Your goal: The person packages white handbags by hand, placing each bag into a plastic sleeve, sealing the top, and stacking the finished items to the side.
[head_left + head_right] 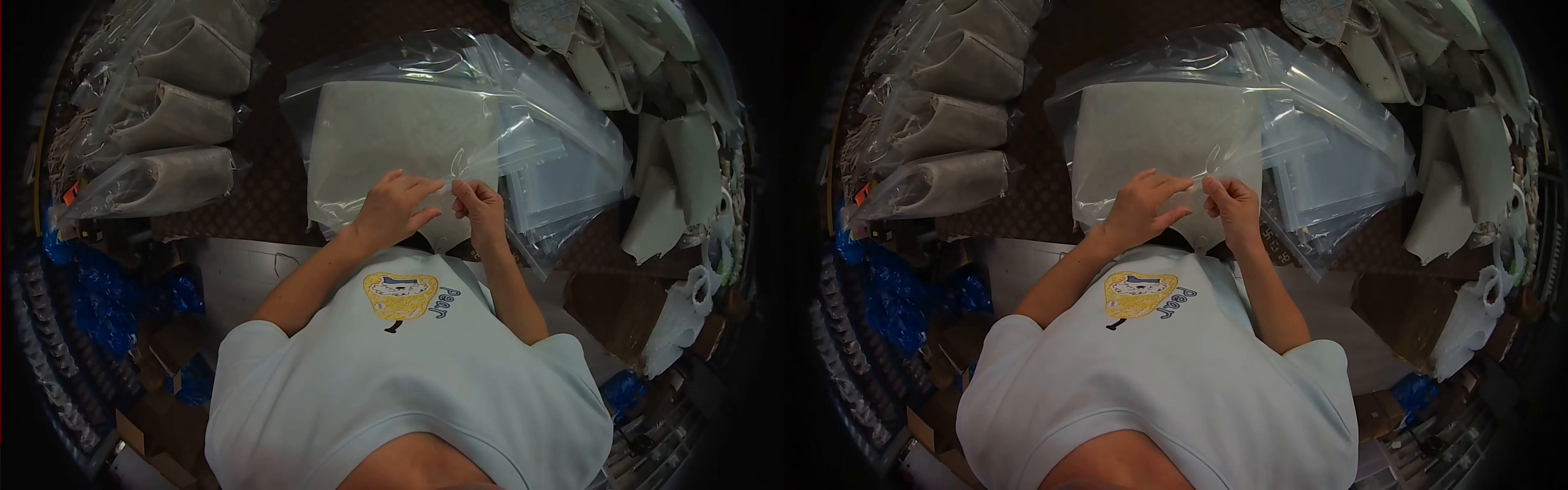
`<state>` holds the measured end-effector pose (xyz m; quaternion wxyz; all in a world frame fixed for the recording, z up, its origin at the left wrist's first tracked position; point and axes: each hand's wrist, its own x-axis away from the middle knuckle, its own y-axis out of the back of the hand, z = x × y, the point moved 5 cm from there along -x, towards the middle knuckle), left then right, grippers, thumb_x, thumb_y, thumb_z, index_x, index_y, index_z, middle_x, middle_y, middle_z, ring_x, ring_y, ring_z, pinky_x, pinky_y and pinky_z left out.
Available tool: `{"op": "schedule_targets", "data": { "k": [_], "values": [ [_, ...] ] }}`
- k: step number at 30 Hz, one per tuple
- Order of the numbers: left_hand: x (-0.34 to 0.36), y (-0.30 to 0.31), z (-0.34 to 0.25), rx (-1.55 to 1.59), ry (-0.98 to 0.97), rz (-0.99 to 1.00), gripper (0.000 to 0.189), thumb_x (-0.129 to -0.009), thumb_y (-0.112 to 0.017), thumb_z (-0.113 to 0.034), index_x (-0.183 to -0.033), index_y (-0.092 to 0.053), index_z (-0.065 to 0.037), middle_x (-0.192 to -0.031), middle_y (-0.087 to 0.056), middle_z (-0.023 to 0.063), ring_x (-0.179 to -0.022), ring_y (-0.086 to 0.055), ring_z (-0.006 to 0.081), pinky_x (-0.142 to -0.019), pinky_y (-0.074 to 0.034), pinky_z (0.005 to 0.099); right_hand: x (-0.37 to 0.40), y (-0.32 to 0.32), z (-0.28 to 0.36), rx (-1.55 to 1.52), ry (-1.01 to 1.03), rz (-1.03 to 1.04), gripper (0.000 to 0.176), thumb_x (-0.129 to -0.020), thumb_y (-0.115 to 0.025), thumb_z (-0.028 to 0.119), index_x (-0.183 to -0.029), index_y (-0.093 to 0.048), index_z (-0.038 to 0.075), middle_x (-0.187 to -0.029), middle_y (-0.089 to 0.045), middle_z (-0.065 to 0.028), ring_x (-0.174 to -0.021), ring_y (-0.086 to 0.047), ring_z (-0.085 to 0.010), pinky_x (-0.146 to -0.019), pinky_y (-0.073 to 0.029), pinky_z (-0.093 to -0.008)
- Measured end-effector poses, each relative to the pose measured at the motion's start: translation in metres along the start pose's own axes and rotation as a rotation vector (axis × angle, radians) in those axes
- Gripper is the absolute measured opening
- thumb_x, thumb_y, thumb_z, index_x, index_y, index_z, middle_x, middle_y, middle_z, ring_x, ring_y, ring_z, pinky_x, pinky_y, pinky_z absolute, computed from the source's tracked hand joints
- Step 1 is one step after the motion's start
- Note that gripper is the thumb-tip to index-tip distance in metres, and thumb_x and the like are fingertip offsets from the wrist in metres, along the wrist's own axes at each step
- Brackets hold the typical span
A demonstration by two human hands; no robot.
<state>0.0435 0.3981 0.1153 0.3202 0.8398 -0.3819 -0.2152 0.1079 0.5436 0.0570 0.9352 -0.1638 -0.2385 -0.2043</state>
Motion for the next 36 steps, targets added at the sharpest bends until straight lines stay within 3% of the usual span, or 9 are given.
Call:
{"op": "schedule_targets", "data": {
  "k": [2, 8, 11, 14, 17, 19, 25, 32, 36],
  "values": [
    [-0.003, 0.005, -0.003, -0.029, -0.048, -0.109, 0.036, -0.072, -0.07, -0.028, -0.101, -0.061, -0.01, -0.092, -0.063, 0.0059, -0.084, -0.06, 0.0207, -0.091, -0.04, 0.041, -0.001, -0.004, 0.003, -0.019, 0.051, 0.003, 0.023, -0.08, -0.068, 0.027, -0.073, -0.06, 0.007, -0.061, -0.054, 0.0008, -0.052, -0.047, -0.0057, -0.048, -0.037, -0.0204],
    [-0.006, 0.003, 0.003, 0.055, 0.012, -0.134, 0.024, -0.071, -0.07, -0.029, -0.085, -0.066, -0.01, -0.072, -0.063, 0.0003, -0.072, -0.059, 0.0182, -0.082, -0.041, 0.0355, -0.001, -0.013, 0.007, -0.009, 0.078, -0.03, 0.026, -0.079, -0.07, 0.026, -0.066, -0.058, 0.007, -0.058, -0.052, 0.0013, -0.046, -0.04, -0.0042, -0.043, -0.031, -0.0196],
    [-0.008, 0.004, 0.008, 0.166, 0.127, -0.059, 0.017, -0.072, -0.068, -0.026, -0.077, -0.067, -0.009, -0.069, -0.062, -0.0004, -0.069, -0.058, 0.0177, -0.078, -0.04, 0.034, -0.001, -0.013, 0.008, -0.009, 0.08, -0.058, 0.03, -0.077, -0.072, 0.028, -0.064, -0.055, 0.007, -0.054, -0.049, 0.0018, -0.045, -0.04, -0.0042, -0.041, -0.03, -0.0192],
    [-0.008, 0.004, 0.005, 0.091, 0.05, -0.091, 0.012, -0.073, -0.065, -0.022, -0.074, -0.066, -0.01, -0.069, -0.062, -0.0001, -0.067, -0.058, 0.0179, -0.076, -0.039, 0.0338, 0.0, -0.01, 0.006, 0.046, 0.069, -0.063, 0.026, -0.079, -0.07, 0.025, -0.065, -0.057, 0.007, -0.058, -0.051, 0.0014, -0.045, -0.039, -0.0041, -0.042, -0.03, -0.0205],
    [-0.008, 0.005, 0.008, 0.085, 0.073, -0.107, 0.008, -0.074, -0.063, -0.017, -0.072, -0.065, -0.01, -0.067, -0.061, 0.0007, -0.067, -0.057, 0.0185, -0.077, -0.039, 0.0342, 0.005, -0.013, 0.009, 0.118, 0.046, 0.002, 0.023, -0.081, -0.068, 0.024, -0.071, -0.06, 0.005, -0.066, -0.058, -0.001, -0.049, -0.046, -0.0054, -0.044, -0.034, -0.0192],
    [-0.008, 0.007, 0.004, -0.008, 0.012, -0.174, 0.007, -0.074, -0.062, -0.016, -0.072, -0.064, -0.01, -0.068, -0.06, 0.0008, -0.068, -0.057, 0.0181, -0.079, -0.038, 0.0345, 0.013, -0.022, 0.014, 0.173, -0.081, 0.047, 0.021, -0.083, -0.064, 0.023, -0.08, -0.063, 0.002, -0.076, -0.063, -0.0049, -0.058, -0.057, -0.0086, -0.052, -0.044, -0.0191],
    [-0.005, 0.008, -0.003, -0.212, -0.138, -0.295, 0.005, -0.072, -0.063, -0.013, -0.076, -0.064, -0.011, -0.072, -0.06, 0.0006, -0.073, -0.056, 0.0163, -0.083, -0.036, 0.0361, 0.006, -0.024, 0.003, 0.024, -0.055, 0.079, 0.017, -0.085, -0.059, 0.016, -0.088, -0.063, 0.0, -0.081, -0.065, -0.0076, -0.069, -0.063, -0.0131, -0.066, -0.052, -0.0243],
    [-0.004, 0.011, -0.002, -0.172, -0.121, -0.404, 0.01, -0.069, -0.065, -0.011, -0.079, -0.063, -0.01, -0.073, -0.06, 0.0004, -0.072, -0.056, 0.0174, -0.081, -0.037, 0.0352, 0.007, -0.036, 0.006, -0.004, 0.085, 0.021, 0.016, -0.085, -0.059, 0.014, -0.086, -0.062, -0.002, -0.078, -0.064, -0.0074, -0.065, -0.062, -0.0124, -0.062, -0.052, -0.0236],
    [-0.003, 0.026, -0.013, -0.149, -0.155, -0.49, 0.011, -0.068, -0.065, -0.01, -0.079, -0.063, -0.01, -0.074, -0.06, 0.0005, -0.071, -0.056, 0.018, -0.079, -0.037, 0.0351, 0.0, -0.028, -0.012, 0.108, -0.061, -0.011, 0.02, -0.082, -0.06, 0.017, -0.077, -0.063, -0.002, -0.071, -0.064, -0.007, -0.059, -0.06, -0.0117, -0.058, -0.05, -0.0229]
  ]
}}
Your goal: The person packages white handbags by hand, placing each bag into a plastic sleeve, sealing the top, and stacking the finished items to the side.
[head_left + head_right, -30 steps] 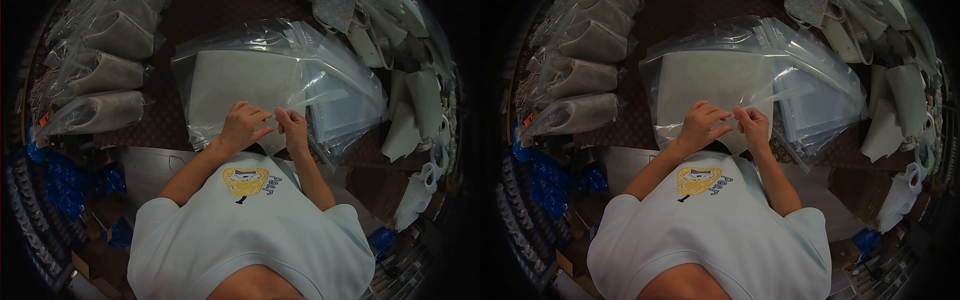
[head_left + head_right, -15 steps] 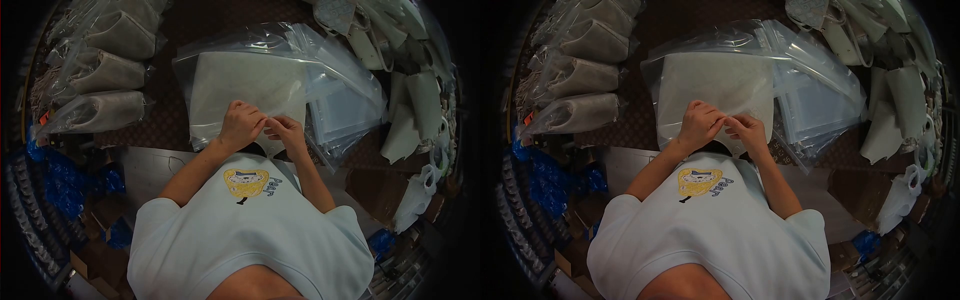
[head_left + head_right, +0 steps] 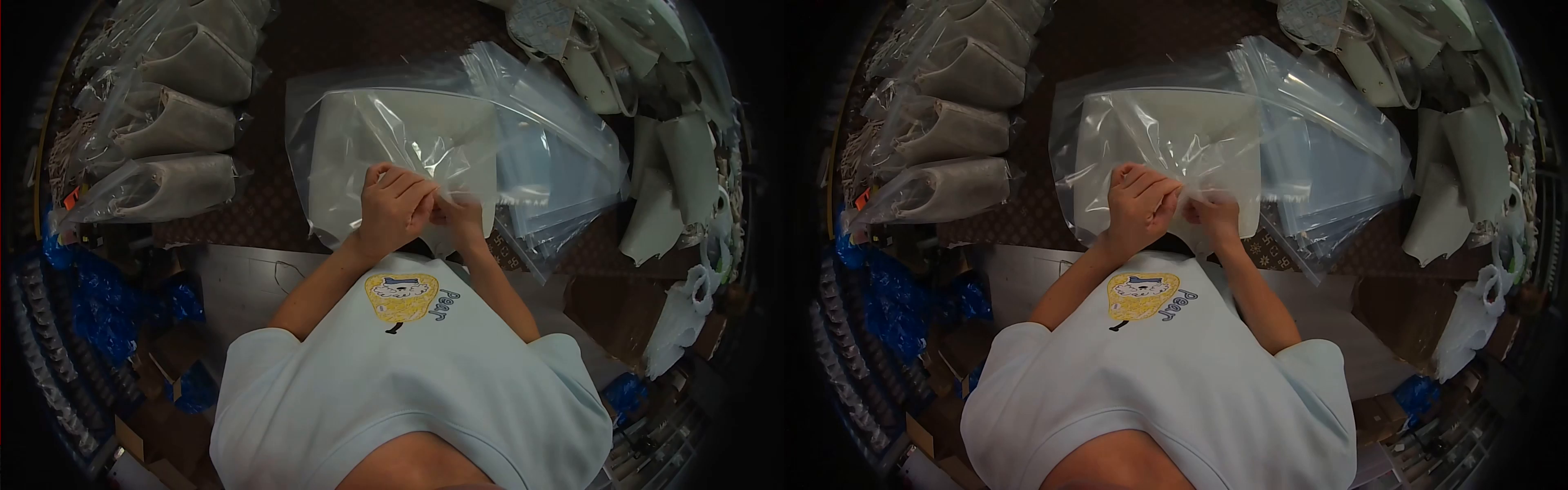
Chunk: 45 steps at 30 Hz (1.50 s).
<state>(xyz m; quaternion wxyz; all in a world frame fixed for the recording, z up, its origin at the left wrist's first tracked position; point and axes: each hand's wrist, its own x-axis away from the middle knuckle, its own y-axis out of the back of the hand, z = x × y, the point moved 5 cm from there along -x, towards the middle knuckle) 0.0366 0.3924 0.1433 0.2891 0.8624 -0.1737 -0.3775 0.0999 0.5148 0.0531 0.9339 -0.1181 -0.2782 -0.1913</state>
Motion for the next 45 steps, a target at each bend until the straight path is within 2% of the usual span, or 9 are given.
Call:
{"op": "schedule_targets", "data": {
  "k": [5, 7, 8, 23, 30, 35, 37, 41, 45],
  "values": [
    [-0.011, 0.014, 0.015, -0.141, 0.054, 0.072, 0.01, -0.07, -0.065, -0.011, -0.08, -0.062, -0.011, -0.075, -0.058, -0.0007, -0.073, -0.055, 0.0172, -0.079, -0.037, 0.0344, 0.034, -0.009, 0.063, 0.744, 0.121, 0.115, 0.018, -0.078, -0.067, 0.019, -0.086, -0.064, 0.003, -0.07, -0.061, -0.0039, -0.06, -0.06, -0.0118, -0.054, -0.048, -0.0245],
    [-0.014, 0.018, 0.007, -0.128, 0.014, 0.098, 0.009, -0.071, -0.065, -0.012, -0.079, -0.062, -0.011, -0.074, -0.058, -0.0008, -0.074, -0.055, 0.0169, -0.079, -0.036, 0.0342, 0.064, -0.021, 0.12, 1.083, 0.946, -0.298, 0.018, -0.07, -0.071, 0.026, -0.078, -0.067, 0.01, -0.071, -0.057, -0.0033, -0.067, -0.057, -0.0183, -0.055, -0.046, -0.0295],
    [-0.013, 0.018, 0.002, -0.114, -0.021, 0.12, 0.008, -0.071, -0.065, -0.013, -0.079, -0.062, -0.011, -0.074, -0.058, -0.0008, -0.074, -0.055, 0.0166, -0.079, -0.036, 0.0339, 0.058, -0.022, 0.122, 1.164, 0.972, -0.293, 0.015, -0.069, -0.07, 0.023, -0.077, -0.067, 0.01, -0.073, -0.055, -0.0016, -0.074, -0.056, -0.0188, -0.057, -0.047, -0.0312],
    [0.028, 0.096, 0.102, -0.637, 0.091, 0.337, 0.008, -0.077, -0.059, -0.017, -0.074, -0.065, -0.012, -0.07, -0.055, 0.0014, -0.072, -0.053, 0.0188, -0.071, -0.038, 0.0334, 0.007, 0.066, 0.148, 1.506, 0.791, -0.285, 0.009, -0.071, -0.068, 0.018, -0.073, -0.063, 0.011, -0.074, -0.058, -0.0026, -0.072, -0.06, -0.022, -0.061, -0.047, -0.0347],
    [-0.021, 0.113, 0.19, -0.743, 0.647, 0.491, 0.033, -0.087, -0.049, -0.035, -0.084, -0.066, -0.008, -0.084, -0.065, 0.0133, -0.076, -0.061, 0.0361, -0.067, -0.048, 0.0471, -0.056, 0.093, 0.181, 1.803, 0.482, -0.445, 0.025, -0.082, -0.058, 0.036, -0.082, -0.065, 0.012, -0.078, -0.065, -0.0084, -0.076, -0.063, -0.0308, -0.061, -0.049, -0.0387],
    [-0.118, 0.189, 0.112, -0.21, 0.467, -0.384, 0.03, -0.093, -0.041, -0.027, -0.092, -0.063, -0.006, -0.075, -0.065, 0.0103, -0.06, -0.063, 0.019, -0.056, -0.05, 0.0306, -0.005, 0.081, 0.285, 1.442, 1.055, -0.903, 0.026, -0.088, -0.053, 0.033, -0.089, -0.064, 0.01, -0.073, -0.065, -0.0098, -0.067, -0.064, -0.0271, -0.056, -0.05, -0.0365],
    [-0.105, 0.213, 0.071, -0.132, 0.017, -0.955, 0.028, -0.094, -0.04, -0.023, -0.101, -0.06, -0.005, -0.076, -0.066, 0.0052, -0.052, -0.058, 0.0102, -0.049, -0.045, 0.0231, 0.026, 0.1, 0.294, 0.587, 1.645, -0.837, 0.019, -0.089, -0.054, 0.022, -0.094, -0.064, 0.007, -0.069, -0.064, -0.0059, -0.06, -0.062, -0.0156, -0.051, -0.048, -0.0288],
    [-0.057, 0.104, 0.178, 0.344, 0.768, -0.472, 0.024, -0.091, -0.049, -0.02, -0.11, -0.058, -0.007, -0.085, -0.066, 0.0041, -0.053, -0.058, 0.0086, -0.043, -0.041, 0.0218, -0.072, 0.12, 0.196, 0.405, 0.755, -0.538, 0.016, -0.089, -0.055, 0.016, -0.097, -0.064, 0.006, -0.075, -0.063, -0.0035, -0.061, -0.059, -0.0089, -0.049, -0.044, -0.0212],
    [-0.015, 0.027, 0.267, 0.927, 1.274, -0.612, 0.024, -0.089, -0.054, -0.021, -0.111, -0.057, -0.011, -0.091, -0.065, 0.0045, -0.064, -0.062, 0.0135, -0.044, -0.042, 0.0217, -0.167, 0.117, 0.101, -0.289, 0.263, -0.24, 0.018, -0.089, -0.054, 0.014, -0.105, -0.06, 0.009, -0.088, -0.063, -0.0043, -0.066, -0.061, -0.0127, -0.052, -0.046, -0.0195]
  ]
}}
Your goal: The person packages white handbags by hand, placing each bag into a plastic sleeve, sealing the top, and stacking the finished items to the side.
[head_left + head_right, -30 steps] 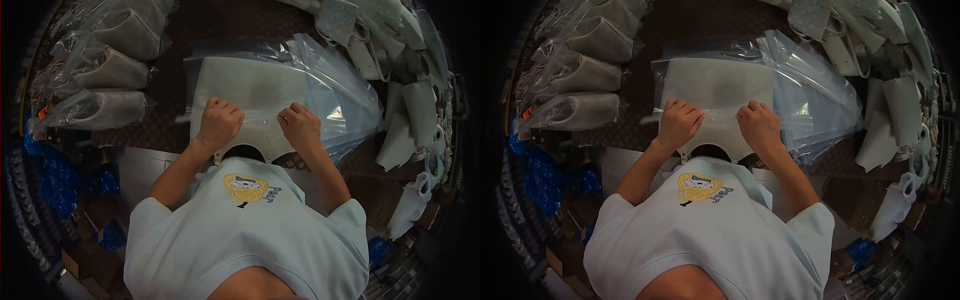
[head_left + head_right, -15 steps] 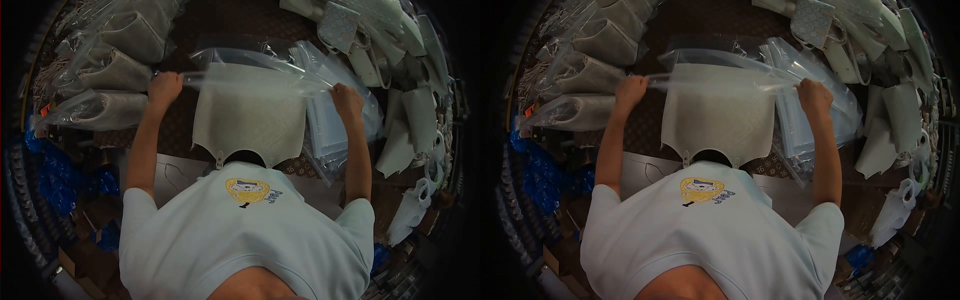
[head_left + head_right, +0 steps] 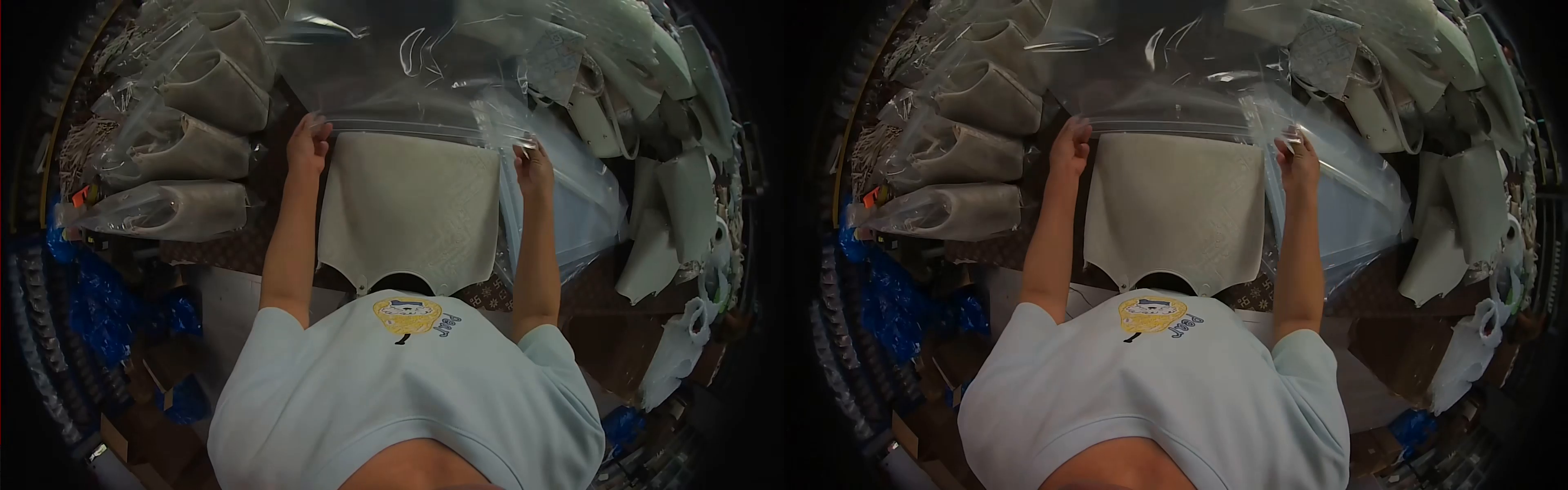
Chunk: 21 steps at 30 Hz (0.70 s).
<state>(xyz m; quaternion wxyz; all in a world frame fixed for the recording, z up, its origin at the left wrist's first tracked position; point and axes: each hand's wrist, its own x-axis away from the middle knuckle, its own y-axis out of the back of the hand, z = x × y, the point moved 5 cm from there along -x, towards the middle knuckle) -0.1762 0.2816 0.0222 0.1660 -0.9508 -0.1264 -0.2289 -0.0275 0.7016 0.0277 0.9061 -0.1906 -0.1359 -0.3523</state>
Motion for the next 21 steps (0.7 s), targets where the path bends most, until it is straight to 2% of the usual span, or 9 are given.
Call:
{"op": "schedule_targets", "data": {
  "k": [2, 6, 10, 14, 15, 17, 19, 20, 21],
  "values": [
    [-0.021, -0.006, 0.019, 0.151, 0.104, -0.002, 0.025, -0.089, -0.055, -0.022, -0.112, -0.057, -0.012, -0.093, -0.065, 0.0045, -0.068, -0.064, 0.0153, -0.046, -0.043, 0.0225, -0.025, -0.003, -0.034, -0.395, -0.057, 0.015, 0.024, -0.089, -0.053, 0.018, -0.111, -0.056, 0.008, -0.096, -0.062, -0.0052, -0.078, -0.061, -0.0168, -0.061, -0.051, -0.025],
    [-0.05, -0.006, 0.05, 0.131, 0.082, 0.077, 0.034, -0.088, -0.056, -0.026, -0.116, -0.055, -0.008, -0.098, -0.062, 0.0065, -0.085, -0.062, 0.0175, -0.06, -0.047, 0.0261, -0.044, 0.004, -0.09, -0.421, -0.256, 0.105, 0.03, -0.091, -0.049, 0.027, -0.112, -0.054, 0.006, -0.101, -0.061, -0.0072, -0.091, -0.06, -0.0202, -0.073, -0.051, -0.032],
    [-0.064, 0.016, 0.084, -0.159, 0.193, 0.291, 0.044, -0.088, -0.054, -0.037, -0.116, -0.055, -0.003, -0.103, -0.061, 0.009, -0.09, -0.059, 0.0186, -0.077, -0.044, 0.029, -0.034, 0.016, -0.109, -0.183, -0.215, 0.163, 0.043, -0.091, -0.044, 0.04, -0.11, -0.056, 0.003, -0.106, -0.061, -0.0086, -0.09, -0.059, -0.023, -0.078, -0.049, -0.0343],
    [-0.007, 0.017, 0.056, -0.437, 0.195, 0.2, 0.046, -0.088, -0.051, -0.042, -0.105, -0.061, -0.001, -0.11, -0.06, 0.0097, -0.099, -0.056, 0.0219, -0.084, -0.044, 0.0337, 0.008, 0.008, -0.082, 0.156, -0.312, 0.154, 0.05, -0.091, -0.042, 0.044, -0.107, -0.058, -0.001, -0.097, -0.064, -0.0129, -0.083, -0.06, -0.0252, -0.075, -0.047, -0.0367],
    [-0.001, 0.021, 0.052, -0.474, 0.108, 0.216, 0.045, -0.089, -0.049, -0.041, -0.103, -0.062, -0.001, -0.104, -0.062, 0.0116, -0.095, -0.058, 0.0244, -0.082, -0.045, 0.0355, 0.008, 0.015, -0.084, 0.16, -0.31, 0.154, 0.05, -0.091, -0.042, 0.044, -0.107, -0.058, -0.001, -0.097, -0.064, -0.0129, -0.083, -0.06, -0.0252, -0.075, -0.047, -0.0367],
    [0.005, 0.018, 0.037, -0.51, 0.015, 0.231, 0.044, -0.089, -0.047, -0.04, -0.101, -0.063, 0.0, -0.099, -0.064, 0.0135, -0.091, -0.06, 0.0268, -0.08, -0.045, 0.0373, 0.0, 0.031, -0.073, 0.815, 0.121, 0.043, 0.048, -0.091, -0.04, 0.043, -0.106, -0.059, 0.001, -0.084, -0.064, -0.0171, -0.078, -0.061, -0.0298, -0.07, -0.046, -0.0405],
    [0.025, 0.008, 0.005, -1.294, -0.481, -0.034, 0.046, -0.091, -0.042, -0.039, -0.086, -0.065, 0.001, -0.083, -0.064, 0.0176, -0.076, -0.061, 0.0343, -0.066, -0.046, 0.0418, 0.04, 0.001, -0.045, 1.074, 0.205, -0.099, 0.047, -0.091, -0.038, 0.043, -0.105, -0.059, 0.003, -0.082, -0.064, -0.0182, -0.077, -0.061, -0.0315, -0.069, -0.046, -0.0411],
    [0.028, 0.01, 0.009, -1.286, -0.481, -0.043, 0.046, -0.091, -0.042, -0.039, -0.086, -0.065, 0.001, -0.083, -0.064, 0.0176, -0.076, -0.061, 0.0343, -0.066, -0.046, 0.0418, 0.057, -0.014, -0.03, 1.32, 0.306, -0.255, 0.046, -0.091, -0.037, 0.043, -0.105, -0.06, 0.005, -0.079, -0.063, -0.0193, -0.076, -0.061, -0.0332, -0.067, -0.046, -0.0418],
    [0.035, 0.009, 0.011, -1.262, -0.644, -0.05, 0.042, -0.091, -0.041, -0.035, -0.086, -0.064, 0.0, -0.081, -0.063, 0.0188, -0.076, -0.061, 0.0356, -0.065, -0.047, 0.0423, 0.062, -0.018, -0.033, 1.322, 0.317, -0.252, 0.046, -0.091, -0.037, 0.043, -0.105, -0.06, 0.005, -0.079, -0.063, -0.0193, -0.076, -0.061, -0.0332, -0.067, -0.046, -0.0418]
  ]
}}
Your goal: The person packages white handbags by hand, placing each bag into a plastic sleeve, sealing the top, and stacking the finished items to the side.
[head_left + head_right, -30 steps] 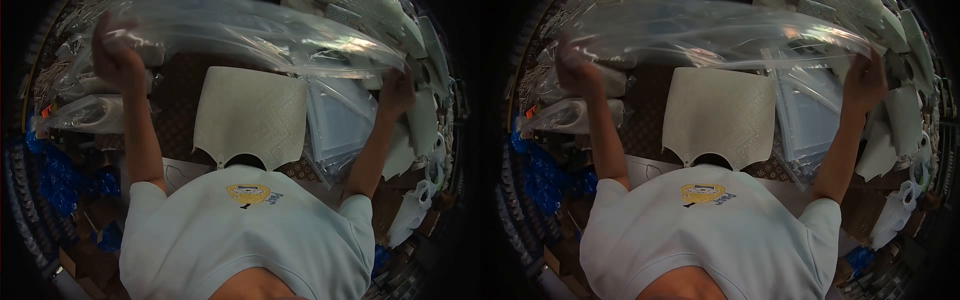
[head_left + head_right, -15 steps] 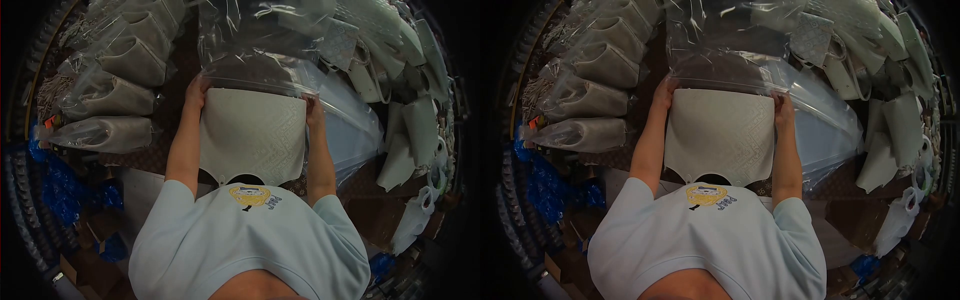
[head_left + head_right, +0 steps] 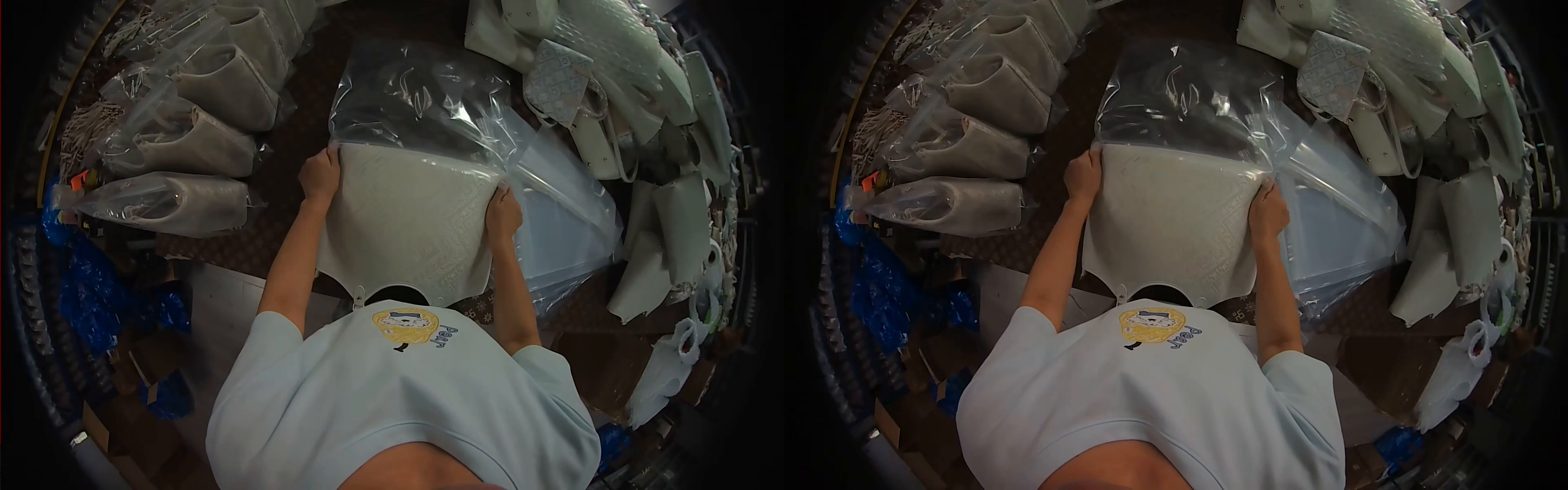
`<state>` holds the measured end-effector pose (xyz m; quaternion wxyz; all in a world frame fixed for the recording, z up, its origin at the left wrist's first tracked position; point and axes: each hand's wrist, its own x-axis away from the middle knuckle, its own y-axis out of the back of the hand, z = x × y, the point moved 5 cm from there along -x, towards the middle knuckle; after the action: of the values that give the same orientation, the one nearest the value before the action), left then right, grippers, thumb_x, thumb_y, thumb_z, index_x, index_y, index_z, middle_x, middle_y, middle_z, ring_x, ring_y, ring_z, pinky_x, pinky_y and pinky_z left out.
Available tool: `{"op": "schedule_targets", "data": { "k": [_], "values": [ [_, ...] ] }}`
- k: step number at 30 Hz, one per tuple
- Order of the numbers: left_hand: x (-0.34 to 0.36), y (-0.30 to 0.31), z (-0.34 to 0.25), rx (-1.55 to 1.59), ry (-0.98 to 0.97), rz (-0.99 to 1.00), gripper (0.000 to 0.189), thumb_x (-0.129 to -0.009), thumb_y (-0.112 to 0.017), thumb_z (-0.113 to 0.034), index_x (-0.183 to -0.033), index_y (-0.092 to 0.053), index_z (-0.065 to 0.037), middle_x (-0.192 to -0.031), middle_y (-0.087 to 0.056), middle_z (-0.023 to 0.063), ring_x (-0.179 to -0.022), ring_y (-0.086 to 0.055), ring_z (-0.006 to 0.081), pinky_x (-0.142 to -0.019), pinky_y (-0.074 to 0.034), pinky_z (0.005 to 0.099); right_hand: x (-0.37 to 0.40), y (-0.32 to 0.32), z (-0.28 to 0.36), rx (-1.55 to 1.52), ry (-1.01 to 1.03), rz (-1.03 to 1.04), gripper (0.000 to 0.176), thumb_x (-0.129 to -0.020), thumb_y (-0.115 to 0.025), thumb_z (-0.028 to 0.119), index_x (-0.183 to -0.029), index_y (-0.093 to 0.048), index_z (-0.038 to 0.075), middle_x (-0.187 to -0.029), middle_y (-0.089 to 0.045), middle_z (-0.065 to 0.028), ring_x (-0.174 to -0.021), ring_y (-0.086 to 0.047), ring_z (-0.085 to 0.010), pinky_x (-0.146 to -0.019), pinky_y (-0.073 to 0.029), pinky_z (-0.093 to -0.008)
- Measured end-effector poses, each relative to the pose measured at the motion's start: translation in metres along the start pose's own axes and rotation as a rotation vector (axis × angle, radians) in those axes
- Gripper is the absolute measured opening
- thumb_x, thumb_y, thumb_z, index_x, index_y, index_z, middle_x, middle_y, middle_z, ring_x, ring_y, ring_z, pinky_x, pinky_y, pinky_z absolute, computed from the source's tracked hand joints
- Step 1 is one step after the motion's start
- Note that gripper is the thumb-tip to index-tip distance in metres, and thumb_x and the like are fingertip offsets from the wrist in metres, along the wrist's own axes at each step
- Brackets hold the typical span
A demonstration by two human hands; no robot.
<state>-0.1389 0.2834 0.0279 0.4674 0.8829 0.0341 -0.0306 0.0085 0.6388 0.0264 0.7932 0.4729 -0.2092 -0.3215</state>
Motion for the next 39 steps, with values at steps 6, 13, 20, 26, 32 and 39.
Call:
{"op": "schedule_targets", "data": {
  "k": [6, 13, 20, 26, 32, 39],
  "values": [
    [0.037, 0.005, 0.02, 0.247, -0.263, -0.152, 0.028, -0.091, -0.044, -0.021, -0.091, -0.063, -0.001, -0.079, -0.063, 0.0174, -0.07, -0.061, 0.0338, -0.062, -0.047, 0.0397, 0.016, -0.007, -0.025, -0.422, 0.241, -0.157, 0.032, -0.093, -0.042, 0.03, -0.095, -0.062, 0.005, -0.082, -0.064, -0.0175, -0.074, -0.062, -0.032, -0.065, -0.046, -0.0388],
    [0.027, -0.015, 0.04, 0.586, 0.197, 0.21, 0.025, -0.09, -0.045, -0.015, -0.094, -0.058, 0.005, -0.08, -0.059, 0.0226, -0.073, -0.056, 0.0144, -0.068, -0.043, 0.0319, 0.002, -0.031, -0.049, -0.545, 0.049, 0.158, 0.026, -0.091, -0.045, 0.02, -0.098, -0.06, 0.0, -0.083, -0.062, -0.02, -0.073, -0.06, -0.0285, -0.068, -0.045, -0.0362],
    [0.193, 0.027, 0.099, 0.549, 0.497, 0.191, 0.021, -0.086, -0.043, -0.007, -0.098, -0.056, 0.005, -0.087, -0.063, 0.0096, -0.083, -0.053, 0.0121, -0.077, -0.041, 0.0293, 0.145, 0.004, -0.128, -0.416, 0.09, 0.244, 0.031, -0.093, -0.043, 0.026, -0.1, -0.057, 0.0, -0.076, -0.06, -0.0181, -0.072, -0.059, -0.0232, -0.066, -0.045, -0.036],
    [0.118, 0.121, 0.039, 0.145, 0.084, 0.291, 0.027, -0.089, -0.046, -0.02, -0.08, -0.057, 0.003, -0.057, -0.052, 0.012, -0.053, -0.051, 0.0132, -0.053, -0.042, 0.0297, 0.067, 0.083, -0.051, -0.499, 0.116, 0.394, 0.041, -0.093, -0.045, 0.033, -0.08, -0.062, -0.002, -0.066, -0.061, -0.0074, -0.059, -0.056, -0.0102, -0.055, -0.046, -0.0254],
    [0.08, 0.286, -0.101, 0.378, 0.051, 0.007, 0.035, -0.085, -0.045, -0.023, -0.061, -0.054, 0.0, -0.049, -0.051, 0.0049, -0.043, -0.05, 0.0101, -0.043, -0.036, 0.0234, 0.018, 0.263, 0.086, -0.394, 0.342, 0.224, 0.045, -0.09, -0.05, 0.033, -0.067, -0.061, -0.004, -0.051, -0.054, -0.004, -0.048, -0.051, -0.0082, -0.046, -0.039, -0.0221],
    [0.039, 0.284, -0.092, 0.287, 0.172, 0.28, 0.035, -0.08, -0.043, -0.023, -0.056, -0.052, 0.0, -0.046, -0.051, 0.0073, -0.041, -0.05, 0.012, -0.043, -0.037, 0.0239, -0.012, 0.262, 0.115, -0.29, 0.382, 0.387, 0.043, -0.087, -0.054, 0.033, -0.066, -0.062, -0.003, -0.053, -0.055, -0.005, -0.047, -0.053, -0.0097, -0.044, -0.04, -0.0234]
  ]
}}
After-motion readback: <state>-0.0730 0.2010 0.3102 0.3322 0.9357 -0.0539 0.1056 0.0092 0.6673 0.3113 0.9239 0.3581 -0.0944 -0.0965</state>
